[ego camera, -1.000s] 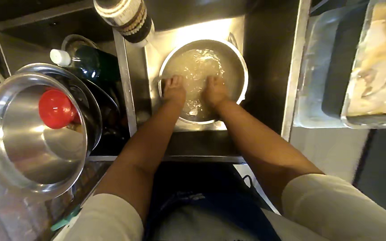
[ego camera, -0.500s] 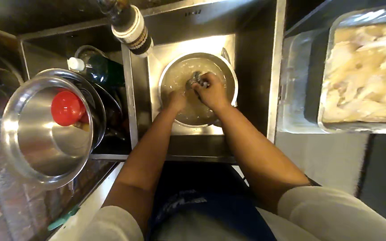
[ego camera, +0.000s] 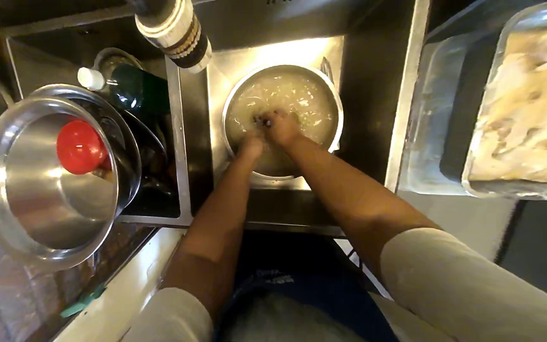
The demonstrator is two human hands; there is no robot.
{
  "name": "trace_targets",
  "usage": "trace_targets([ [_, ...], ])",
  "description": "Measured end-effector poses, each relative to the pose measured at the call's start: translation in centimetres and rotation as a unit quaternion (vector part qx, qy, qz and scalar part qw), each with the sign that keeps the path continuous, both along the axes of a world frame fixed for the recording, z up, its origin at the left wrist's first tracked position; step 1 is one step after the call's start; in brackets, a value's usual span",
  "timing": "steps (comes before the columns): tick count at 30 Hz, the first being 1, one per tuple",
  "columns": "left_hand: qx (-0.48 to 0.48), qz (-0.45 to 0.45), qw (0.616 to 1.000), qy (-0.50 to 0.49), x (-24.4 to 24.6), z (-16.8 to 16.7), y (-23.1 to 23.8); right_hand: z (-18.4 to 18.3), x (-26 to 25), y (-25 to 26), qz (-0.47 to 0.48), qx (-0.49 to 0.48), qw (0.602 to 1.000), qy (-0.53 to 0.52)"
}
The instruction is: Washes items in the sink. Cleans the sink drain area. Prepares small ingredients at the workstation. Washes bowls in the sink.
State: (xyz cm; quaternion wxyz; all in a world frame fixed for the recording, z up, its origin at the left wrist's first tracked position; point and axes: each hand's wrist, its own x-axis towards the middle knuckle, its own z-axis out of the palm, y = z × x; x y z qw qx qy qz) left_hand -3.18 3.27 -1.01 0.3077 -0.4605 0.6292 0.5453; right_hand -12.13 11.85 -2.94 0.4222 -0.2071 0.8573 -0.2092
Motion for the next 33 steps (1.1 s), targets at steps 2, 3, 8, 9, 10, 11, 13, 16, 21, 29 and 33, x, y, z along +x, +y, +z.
trace_targets([
  [2, 0.013, 0.023, 1.0, 0.003, 0.1, -0.8, 0.5, -0.8, -0.7, -0.3, 0.019, 0.05, 0.998, 0.015],
  [3, 0.012, 0.035, 0.999, 0.005, 0.2, -1.3, 0.8, -0.6, -1.0, -0.7, 0.02, 0.076, 0.997, 0.015],
  [8, -0.035, 0.041, 0.998, -0.045, 0.0, -1.3, 0.7, -0.5, -0.2, -1.2, -0.001, 0.076, 0.997, 0.013],
  [9, -0.046, 0.018, 0.998, -0.046, -0.1, -1.1, 0.6, -0.4, 0.3, -0.9, 0.014, 0.067, 0.998, 0.006],
  [10, -0.054, -0.002, 0.998, -0.043, -0.1, -1.1, 0.7, -0.4, 0.5, -0.6, 0.032, 0.07, 0.997, 0.006],
  [11, -0.056, -0.016, 0.998, -0.037, 0.0, -1.1, 0.9, -0.2, 0.4, -0.4, 0.051, 0.089, 0.995, 0.002],
  [13, -0.044, -0.033, 0.998, -0.025, 0.0, -1.2, 1.0, 0.2, -0.7, -0.5, 0.073, 0.121, 0.99, 0.003],
  [16, -0.019, 0.009, 1.0, -0.019, 0.2, -1.6, 0.4, -0.5, -2.3, -2.1, 0.058, 0.11, 0.99, 0.072],
  [21, 0.0, 0.022, 0.999, -0.023, 0.1, -1.2, 0.8, 0.3, 0.8, -2.2, 0.07, 0.111, 0.991, 0.002],
  [29, 0.007, 0.048, 0.998, -0.043, -0.4, -1.6, -0.3, -1.4, -1.1, -2.4, 0.031, 0.071, 0.996, 0.039],
  [33, -0.008, -0.02, 0.999, -0.049, 0.0, -1.3, 0.7, 0.2, 0.8, -1.6, 0.067, 0.105, 0.992, -0.009],
])
